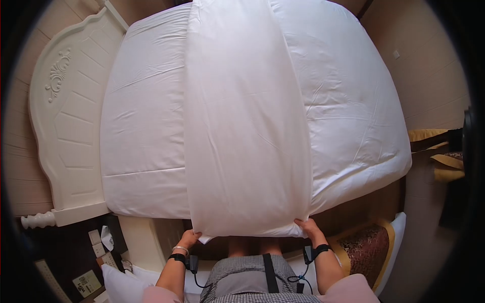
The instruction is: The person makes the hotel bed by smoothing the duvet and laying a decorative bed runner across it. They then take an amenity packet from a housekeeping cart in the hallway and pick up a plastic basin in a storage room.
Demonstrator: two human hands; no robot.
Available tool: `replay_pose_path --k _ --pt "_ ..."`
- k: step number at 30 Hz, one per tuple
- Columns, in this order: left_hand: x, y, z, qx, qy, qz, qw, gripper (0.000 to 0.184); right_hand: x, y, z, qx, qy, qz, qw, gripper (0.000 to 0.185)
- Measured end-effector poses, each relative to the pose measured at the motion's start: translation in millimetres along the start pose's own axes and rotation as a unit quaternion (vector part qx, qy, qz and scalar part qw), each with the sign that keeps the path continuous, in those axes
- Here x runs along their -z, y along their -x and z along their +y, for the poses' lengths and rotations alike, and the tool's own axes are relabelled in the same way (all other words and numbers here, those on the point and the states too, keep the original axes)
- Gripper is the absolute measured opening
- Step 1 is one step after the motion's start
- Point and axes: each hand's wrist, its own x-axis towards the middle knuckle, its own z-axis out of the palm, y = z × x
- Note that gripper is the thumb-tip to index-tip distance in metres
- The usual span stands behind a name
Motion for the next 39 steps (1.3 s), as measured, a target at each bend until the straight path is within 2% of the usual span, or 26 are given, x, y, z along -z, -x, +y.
replay_pose_path --k 1,2,4,5,6,7,8,10,12,14,15,16,17,18,20,21,23,25,27,29,31,33,34,36,39 --pt "-6.6 -2.2 0.8 -0.014 -0.011 0.009 1.0 0.023 -2.2 -4.5 2.8 0.007 0.013 0.025 1.0 0.05" --pt "-13.0 -5.4 4.1 -0.098 0.029 0.018 0.995 0.026 -2.8 -8.5 5.3 0.014 0.024 0.05 0.998 0.051" --pt "-25.2 -8.3 9.3 -0.261 0.107 0.03 0.959 0.036 2.5 -0.5 17.3 0.037 0.018 0.0 0.999 0.054" --pt "-29.5 -7.8 9.1 -0.22 0.182 -0.035 0.958 0.044 4.5 9.5 19.7 0.038 0.035 -0.022 0.998 0.054" --pt "-33.3 -6.0 7.1 -0.144 0.168 -0.015 0.975 0.04 7.9 19.5 21.9 0.037 0.055 -0.044 0.997 0.054" --pt "-37.7 -4.3 1.2 -0.066 0.154 0.004 0.986 0.036 6.4 32.9 17.9 -0.011 0.089 -0.055 0.994 0.053" --pt "-41.7 -1.5 -4.6 0.012 0.137 0.024 0.99 0.032 11.5 30.0 28.3 -0.026 0.072 -0.031 0.997 0.047" --pt "-42.7 8.4 -24.4 0.075 0.064 0.019 0.995 0.027 21.4 23.1 60.1 -0.051 0.035 0.016 0.998 0.035" --pt "-40.7 9.5 -34.0 0.113 0.009 0.01 0.994 0.025 45.0 16.3 97.0 -0.062 0.234 0.115 0.963 0.021" --pt "-33.0 19.1 -41.8 0.135 -0.026 0.003 0.99 0.023 81.3 24.2 150.0 -0.008 0.396 0.166 0.903 0.009" --pt "-28.8 27.0 -49.2 0.091 -0.205 -0.072 0.972 0.023 97.1 30.2 162.6 -0.073 0.358 0.154 0.918 0.011" --pt "-23.8 38.6 -59.2 0.044 -0.38 -0.146 0.912 0.024 110.4 44.7 174.9 -0.141 0.315 0.141 0.928 0.016" --pt "-21.1 47.6 -56.4 -0.007 -0.543 -0.214 0.812 0.026 123.2 62.7 182.2 -0.173 0.296 0.137 0.929 0.016" --pt "-23.4 63.6 -45.2 0.109 -0.549 -0.156 0.814 0.023 132.4 82.0 186.6 -0.203 0.273 0.135 0.931 0.017" --pt "-16.6 70.2 -54.9 0.037 -0.503 0.03 0.863 0.023 149.4 117.5 200.0 -0.204 0.162 0.131 0.957 0.016" --pt "-17.1 70.2 -37.5 -0.022 -0.459 0.069 0.885 0.027 156.5 136.3 208.4 -0.156 0.128 0.137 0.97 0.013" --pt "-18.0 80.8 7.6 -0.134 -0.361 0.136 0.913 0.037 167.5 157.1 219.6 -0.128 0.055 0.161 0.977 0.013" --pt "-34.5 117.7 93.1 -0.211 -0.35 0.182 0.894 0.051 168.2 178.6 228.6 -0.111 -0.011 0.185 0.977 0.011" --pt "-42.7 74.2 116.5 -0.348 -0.363 0.19 0.843 0.066 161.9 209.7 219.4 -0.071 -0.108 0.228 0.965 0.012" --pt "-50.1 45.1 150.8 -0.401 -0.361 0.06 0.84 0.068 155.8 233.1 225.6 -0.028 -0.169 0.227 0.959 0.013" --pt "-57.7 49.5 192.9 -0.248 -0.379 -0.103 0.885 0.062 147.9 263.1 216.1 -0.049 -0.146 0.222 0.963 0.013" --pt "-58.0 56.1 238.1 -0.163 -0.435 -0.135 0.875 0.057 142.8 282.7 217.6 -0.054 -0.144 0.225 0.962 0.014" --pt "-50.2 34.0 245.4 -0.321 -0.503 -0.063 0.8 0.056 141.9 288.8 221.3 -0.053 -0.154 0.238 0.957 0.015" --pt "-48.9 42.8 286.8 -0.355 -0.451 0.026 0.818 0.06 140.3 296.4 226.8 -0.05 -0.168 0.262 0.949 0.015" --pt "-65.5 -1.0 318.9 -0.456 -0.35 0.078 0.815 0.069 132.4 308.4 235.2 -0.066 -0.185 0.293 0.936 0.016"
